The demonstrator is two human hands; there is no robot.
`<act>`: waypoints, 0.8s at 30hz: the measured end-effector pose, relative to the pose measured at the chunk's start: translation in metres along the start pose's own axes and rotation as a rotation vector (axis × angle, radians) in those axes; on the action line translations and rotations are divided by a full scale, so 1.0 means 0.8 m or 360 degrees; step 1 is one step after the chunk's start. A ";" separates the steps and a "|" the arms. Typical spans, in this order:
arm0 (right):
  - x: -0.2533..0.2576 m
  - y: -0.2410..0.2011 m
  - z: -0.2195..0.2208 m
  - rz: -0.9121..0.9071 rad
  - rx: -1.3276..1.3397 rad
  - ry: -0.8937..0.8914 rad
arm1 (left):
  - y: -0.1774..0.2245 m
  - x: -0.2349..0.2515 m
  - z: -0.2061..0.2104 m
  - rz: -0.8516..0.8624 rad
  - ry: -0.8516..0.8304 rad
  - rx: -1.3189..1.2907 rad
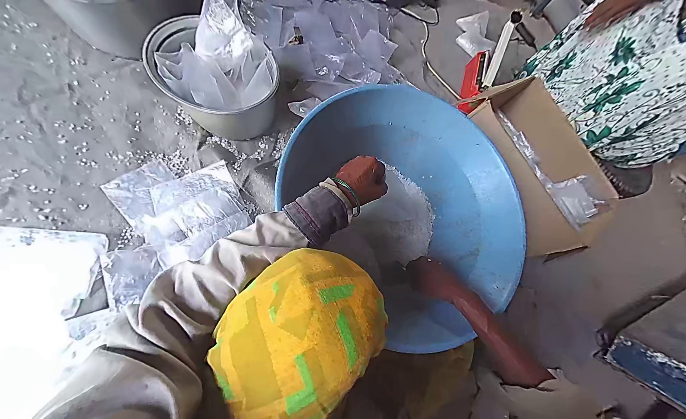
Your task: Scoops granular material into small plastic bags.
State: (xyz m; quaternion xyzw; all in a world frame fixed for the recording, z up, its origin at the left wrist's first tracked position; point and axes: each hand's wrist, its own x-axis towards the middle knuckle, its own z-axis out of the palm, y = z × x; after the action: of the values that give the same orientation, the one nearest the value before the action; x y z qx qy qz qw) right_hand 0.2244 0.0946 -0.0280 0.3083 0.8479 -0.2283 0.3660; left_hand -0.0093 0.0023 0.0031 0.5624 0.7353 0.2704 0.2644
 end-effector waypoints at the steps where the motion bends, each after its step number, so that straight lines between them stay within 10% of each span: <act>1: -0.002 0.004 -0.001 -0.0018 0.0067 -0.0004 | 0.000 0.001 0.000 0.0012 0.0000 0.0000; 14: -0.108 0.045 -0.021 -0.0387 0.1220 0.0503 | 0.008 -0.003 0.001 -0.0023 -0.0286 -0.0226; 24: -0.111 -0.022 -0.073 0.0234 0.0349 0.0748 | 0.009 -0.005 0.008 -0.0030 -0.0355 -0.0381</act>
State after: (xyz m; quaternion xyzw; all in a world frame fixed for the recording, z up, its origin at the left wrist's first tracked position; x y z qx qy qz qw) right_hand 0.2323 0.0865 0.0789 0.4514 0.8551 -0.2138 0.1393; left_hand 0.0008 0.0004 0.0041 0.5464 0.6693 0.2896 0.4119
